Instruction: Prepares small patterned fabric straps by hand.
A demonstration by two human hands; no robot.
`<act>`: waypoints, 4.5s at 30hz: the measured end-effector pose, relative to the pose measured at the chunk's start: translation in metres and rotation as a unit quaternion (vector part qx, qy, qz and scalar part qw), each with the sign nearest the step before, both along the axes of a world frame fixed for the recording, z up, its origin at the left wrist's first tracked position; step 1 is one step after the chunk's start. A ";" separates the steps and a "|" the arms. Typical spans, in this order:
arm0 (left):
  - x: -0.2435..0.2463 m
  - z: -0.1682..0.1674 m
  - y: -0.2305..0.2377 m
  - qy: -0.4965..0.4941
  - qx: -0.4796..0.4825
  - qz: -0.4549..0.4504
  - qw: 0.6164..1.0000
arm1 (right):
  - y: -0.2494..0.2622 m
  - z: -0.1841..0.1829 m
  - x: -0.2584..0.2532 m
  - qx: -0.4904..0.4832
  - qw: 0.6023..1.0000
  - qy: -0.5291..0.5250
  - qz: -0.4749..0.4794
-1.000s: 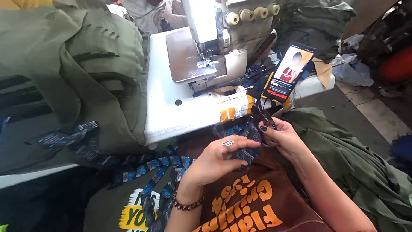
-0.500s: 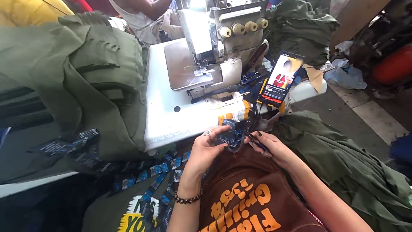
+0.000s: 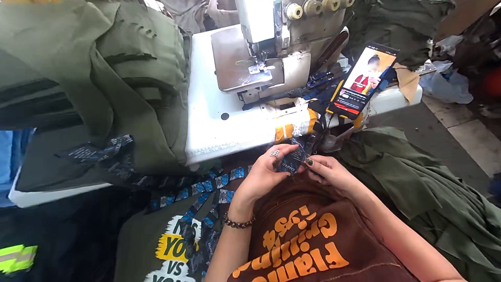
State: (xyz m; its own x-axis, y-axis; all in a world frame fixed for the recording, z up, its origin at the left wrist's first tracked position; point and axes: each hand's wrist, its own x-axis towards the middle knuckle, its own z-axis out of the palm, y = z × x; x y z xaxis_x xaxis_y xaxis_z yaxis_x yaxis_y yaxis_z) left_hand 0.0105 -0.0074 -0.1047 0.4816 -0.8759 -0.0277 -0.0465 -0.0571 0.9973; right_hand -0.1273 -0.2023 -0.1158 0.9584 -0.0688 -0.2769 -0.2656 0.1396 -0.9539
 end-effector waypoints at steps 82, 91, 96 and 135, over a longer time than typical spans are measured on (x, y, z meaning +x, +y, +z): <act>0.002 -0.004 0.000 0.041 0.032 0.031 0.998 | 0.007 -0.012 0.004 0.025 0.999 0.035 0.006; -0.004 -0.007 -0.008 0.032 0.029 0.002 0.999 | 0.012 -0.007 0.010 0.033 0.999 0.036 -0.012; -0.003 -0.008 -0.008 0.043 0.049 0.010 0.998 | 0.012 -0.015 0.011 0.015 1.000 0.010 -0.019; -0.007 0.018 -0.009 -0.036 -0.016 0.092 0.995 | -0.019 -0.007 -0.006 0.004 0.999 -0.013 -0.050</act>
State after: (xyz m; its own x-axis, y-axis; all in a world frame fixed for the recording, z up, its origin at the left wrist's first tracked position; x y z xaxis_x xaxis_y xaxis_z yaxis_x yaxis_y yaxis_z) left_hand 0.0032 -0.0161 -0.0863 0.6339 -0.7724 0.0386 -0.1099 -0.0405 0.9931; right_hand -0.1335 -0.2213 -0.1229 0.9539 -0.1616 -0.2530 -0.2253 0.1714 -0.9591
